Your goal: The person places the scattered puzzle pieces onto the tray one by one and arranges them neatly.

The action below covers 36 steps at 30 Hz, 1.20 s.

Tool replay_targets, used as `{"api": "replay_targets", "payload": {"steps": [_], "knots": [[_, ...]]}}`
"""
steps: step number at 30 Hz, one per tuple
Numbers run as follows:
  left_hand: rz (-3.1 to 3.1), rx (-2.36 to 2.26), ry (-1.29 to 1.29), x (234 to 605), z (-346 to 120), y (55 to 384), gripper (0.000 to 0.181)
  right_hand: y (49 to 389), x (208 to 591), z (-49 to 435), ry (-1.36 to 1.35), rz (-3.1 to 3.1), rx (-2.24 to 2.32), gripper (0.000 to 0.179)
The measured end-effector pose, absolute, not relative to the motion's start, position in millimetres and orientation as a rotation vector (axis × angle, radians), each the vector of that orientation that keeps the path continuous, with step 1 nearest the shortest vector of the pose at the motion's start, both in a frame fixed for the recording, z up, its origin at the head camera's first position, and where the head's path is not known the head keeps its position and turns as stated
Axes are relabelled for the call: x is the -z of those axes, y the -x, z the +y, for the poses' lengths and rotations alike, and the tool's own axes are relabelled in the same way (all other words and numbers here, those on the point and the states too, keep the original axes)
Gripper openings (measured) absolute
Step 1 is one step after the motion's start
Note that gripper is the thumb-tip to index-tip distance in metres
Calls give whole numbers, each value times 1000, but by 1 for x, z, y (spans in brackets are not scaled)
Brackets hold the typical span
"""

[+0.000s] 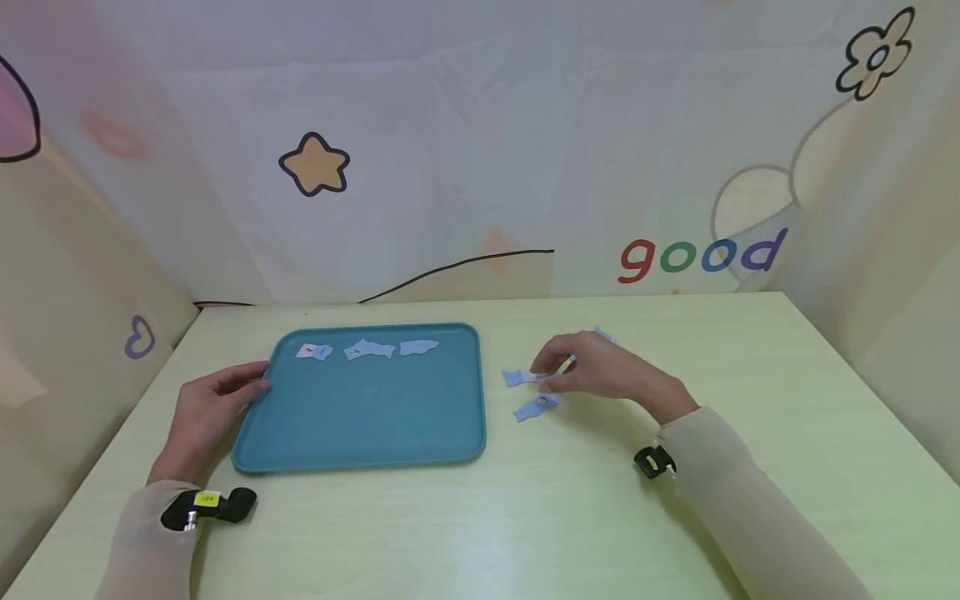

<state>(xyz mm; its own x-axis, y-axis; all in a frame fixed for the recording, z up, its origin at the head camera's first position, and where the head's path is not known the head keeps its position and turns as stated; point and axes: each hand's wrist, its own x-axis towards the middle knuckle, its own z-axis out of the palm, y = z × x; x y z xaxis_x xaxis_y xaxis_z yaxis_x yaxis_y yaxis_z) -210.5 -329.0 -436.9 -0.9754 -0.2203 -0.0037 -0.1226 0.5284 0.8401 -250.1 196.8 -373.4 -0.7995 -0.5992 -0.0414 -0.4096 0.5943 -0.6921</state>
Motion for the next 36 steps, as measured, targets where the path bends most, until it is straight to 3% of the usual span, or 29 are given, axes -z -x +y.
{"api": "replay_targets", "payload": {"steps": [36], "knots": [[-2656,1438,-313,436,-327,210,50,250,385,199,799,2553,820,15]]}}
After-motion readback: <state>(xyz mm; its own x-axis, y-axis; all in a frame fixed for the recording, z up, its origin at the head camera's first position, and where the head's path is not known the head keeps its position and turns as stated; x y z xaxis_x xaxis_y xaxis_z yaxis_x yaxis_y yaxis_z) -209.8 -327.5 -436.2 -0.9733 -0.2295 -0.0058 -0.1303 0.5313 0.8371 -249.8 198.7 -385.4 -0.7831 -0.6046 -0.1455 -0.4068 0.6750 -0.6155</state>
